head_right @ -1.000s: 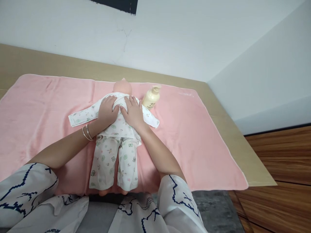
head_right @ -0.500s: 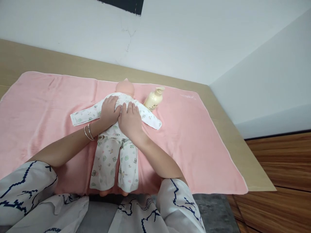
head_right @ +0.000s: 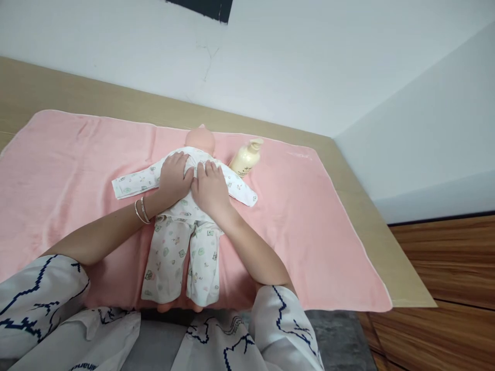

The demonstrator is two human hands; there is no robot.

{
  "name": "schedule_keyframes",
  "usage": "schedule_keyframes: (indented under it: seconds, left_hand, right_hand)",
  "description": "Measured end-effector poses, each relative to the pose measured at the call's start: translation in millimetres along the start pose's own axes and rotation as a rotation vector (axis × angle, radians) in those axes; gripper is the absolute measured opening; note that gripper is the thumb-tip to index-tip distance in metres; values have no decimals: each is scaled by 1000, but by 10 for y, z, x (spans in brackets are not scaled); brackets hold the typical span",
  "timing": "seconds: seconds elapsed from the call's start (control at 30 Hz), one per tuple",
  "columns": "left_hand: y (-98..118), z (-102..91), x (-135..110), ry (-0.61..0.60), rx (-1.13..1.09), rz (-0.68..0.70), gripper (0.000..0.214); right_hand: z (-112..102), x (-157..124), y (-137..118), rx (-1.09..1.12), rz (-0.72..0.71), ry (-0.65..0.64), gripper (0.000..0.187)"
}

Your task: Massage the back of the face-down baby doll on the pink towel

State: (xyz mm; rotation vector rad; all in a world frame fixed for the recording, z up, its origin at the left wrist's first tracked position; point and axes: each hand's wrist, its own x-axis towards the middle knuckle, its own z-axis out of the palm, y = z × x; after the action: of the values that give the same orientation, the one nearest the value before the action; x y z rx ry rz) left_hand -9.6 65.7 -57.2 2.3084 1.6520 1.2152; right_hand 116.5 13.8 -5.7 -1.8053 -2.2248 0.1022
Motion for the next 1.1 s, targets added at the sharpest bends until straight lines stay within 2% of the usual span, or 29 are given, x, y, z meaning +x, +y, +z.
schedule_keyframes:
  seconds: [0.1,0.23,0.37,0.5,0.6,0.67,0.83,0.93,1.1]
  left_hand:
    - [-4,-5,3,-25,4,69,39]
    - [13,-50,-6,-43,-47,171,32]
    - [34,-74,-15,-44,-62,172,32]
    - [24,-56,-7,4,-15,124,32]
    - [4,-35,13,-13,3,106,38]
    - [-7,-23,25,-34,-3,102,41]
    - [-27,4,27,-29,-42,85,43]
    - [-37,20,17,-13,-61,83,41]
    - [-55,51,13,9,-61,74,41]
  right_hand:
    - [-44,-36,-35,6,-41,-9,54]
    - [0,160,227,127,1,-7,55]
    - [88,275,362,157,7,22,58]
    - [103,96,116,15,61,78,55]
    - [84,-82,-99,-124,73,131,52]
    - [71,-119,-139,-157,66,137,51]
    - [87,98,144,4,14,85,55]
    - [140,208,319,114,-8,95,57]
    - [166,208,366,129,-10,103,59]
